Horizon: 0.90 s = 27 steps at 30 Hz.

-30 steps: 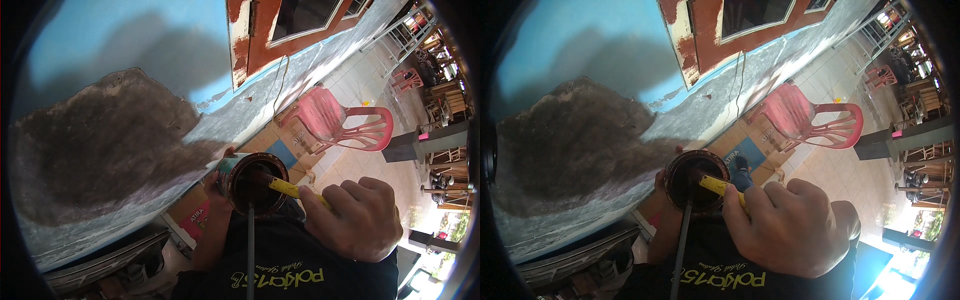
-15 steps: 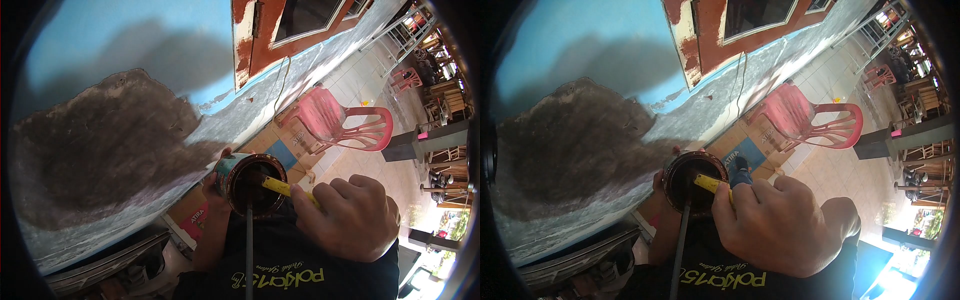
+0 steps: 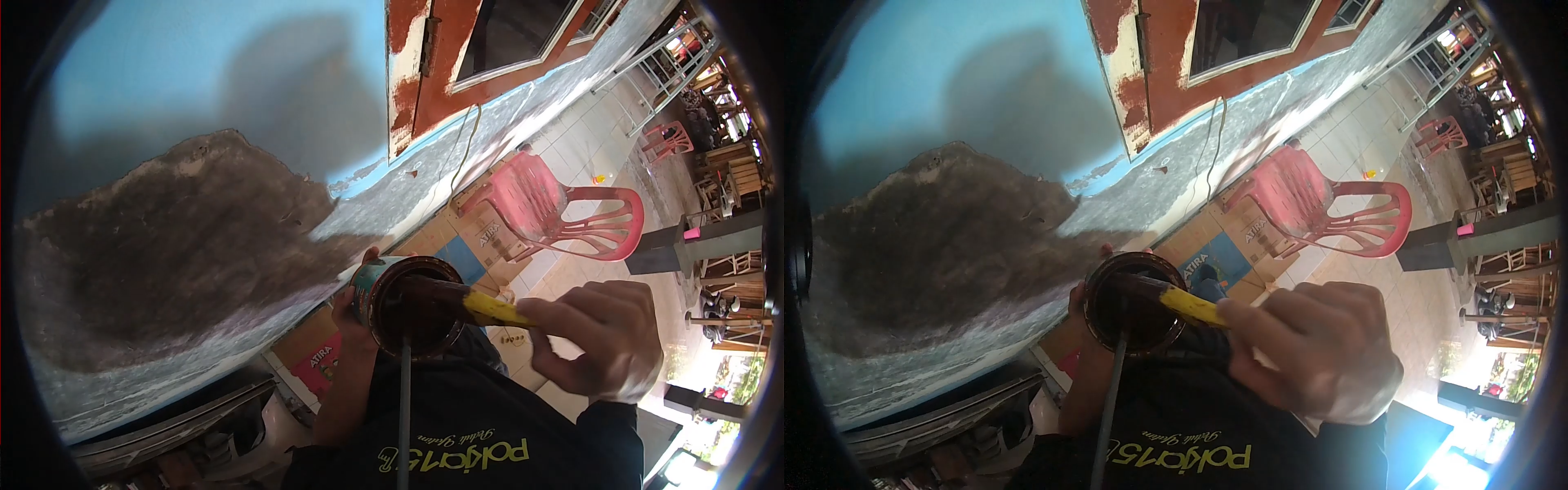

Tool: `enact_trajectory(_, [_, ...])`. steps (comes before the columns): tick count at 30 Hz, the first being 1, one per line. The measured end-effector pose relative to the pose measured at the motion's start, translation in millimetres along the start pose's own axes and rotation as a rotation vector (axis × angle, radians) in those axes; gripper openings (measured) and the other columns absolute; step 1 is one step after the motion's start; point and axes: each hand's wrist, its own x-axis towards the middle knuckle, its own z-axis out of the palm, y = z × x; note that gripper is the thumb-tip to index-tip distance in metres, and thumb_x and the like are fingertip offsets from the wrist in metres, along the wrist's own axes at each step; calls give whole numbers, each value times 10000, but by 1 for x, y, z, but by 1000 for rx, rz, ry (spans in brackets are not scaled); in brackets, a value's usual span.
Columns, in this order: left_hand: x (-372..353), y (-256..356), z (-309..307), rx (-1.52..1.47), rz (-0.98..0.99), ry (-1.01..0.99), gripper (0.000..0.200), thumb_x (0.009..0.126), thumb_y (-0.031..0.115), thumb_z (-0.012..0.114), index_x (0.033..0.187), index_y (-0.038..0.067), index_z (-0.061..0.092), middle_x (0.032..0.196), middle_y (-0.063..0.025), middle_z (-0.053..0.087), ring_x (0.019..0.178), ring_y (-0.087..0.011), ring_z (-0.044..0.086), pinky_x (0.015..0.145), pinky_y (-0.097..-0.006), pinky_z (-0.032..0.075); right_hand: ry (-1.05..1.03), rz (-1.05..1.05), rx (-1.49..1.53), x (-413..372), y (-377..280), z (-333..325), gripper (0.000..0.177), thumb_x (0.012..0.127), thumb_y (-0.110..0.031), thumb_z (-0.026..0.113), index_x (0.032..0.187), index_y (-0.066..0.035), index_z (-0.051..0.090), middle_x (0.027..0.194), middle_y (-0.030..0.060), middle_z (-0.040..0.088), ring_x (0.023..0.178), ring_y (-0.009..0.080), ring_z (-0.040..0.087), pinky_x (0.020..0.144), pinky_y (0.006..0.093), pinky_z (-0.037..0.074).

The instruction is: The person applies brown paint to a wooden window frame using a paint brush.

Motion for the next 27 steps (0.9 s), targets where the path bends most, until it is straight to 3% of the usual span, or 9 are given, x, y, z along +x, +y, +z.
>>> enact_trajectory(3, [6,-1,-15,-31,45,7,721,825,327,564,1423,54,268,1339,-246,450,1220,-365,486,1031,-484,410,3,167,317,-10,28,5,319,630,11,684,947,-25,689,684,79,668,526,195,626,514,282,488])
enact_trajectory(6, [17,-6,-15,-25,77,-5,700,853,336,528,1437,61,258,1350,-199,461,1228,-343,478,1033,-483,399,130,312,430,-18,51,16,326,645,19,673,969,-11,690,711,109,678,568,200,649,561,269,507])
enact_trajectory(11, [40,-21,-10,-13,116,14,685,862,353,528,1438,90,268,1371,-197,430,1250,-346,442,1039,-497,373,153,256,631,-21,102,36,301,697,51,646,997,49,667,779,149,687,629,187,665,584,260,508])
enact_trajectory(27, [120,-73,-24,-45,119,22,638,891,407,528,1441,179,300,1439,-191,329,1322,-358,327,1060,-541,291,110,40,712,16,203,60,342,680,4,707,1019,-30,677,722,80,663,565,180,632,492,294,479])
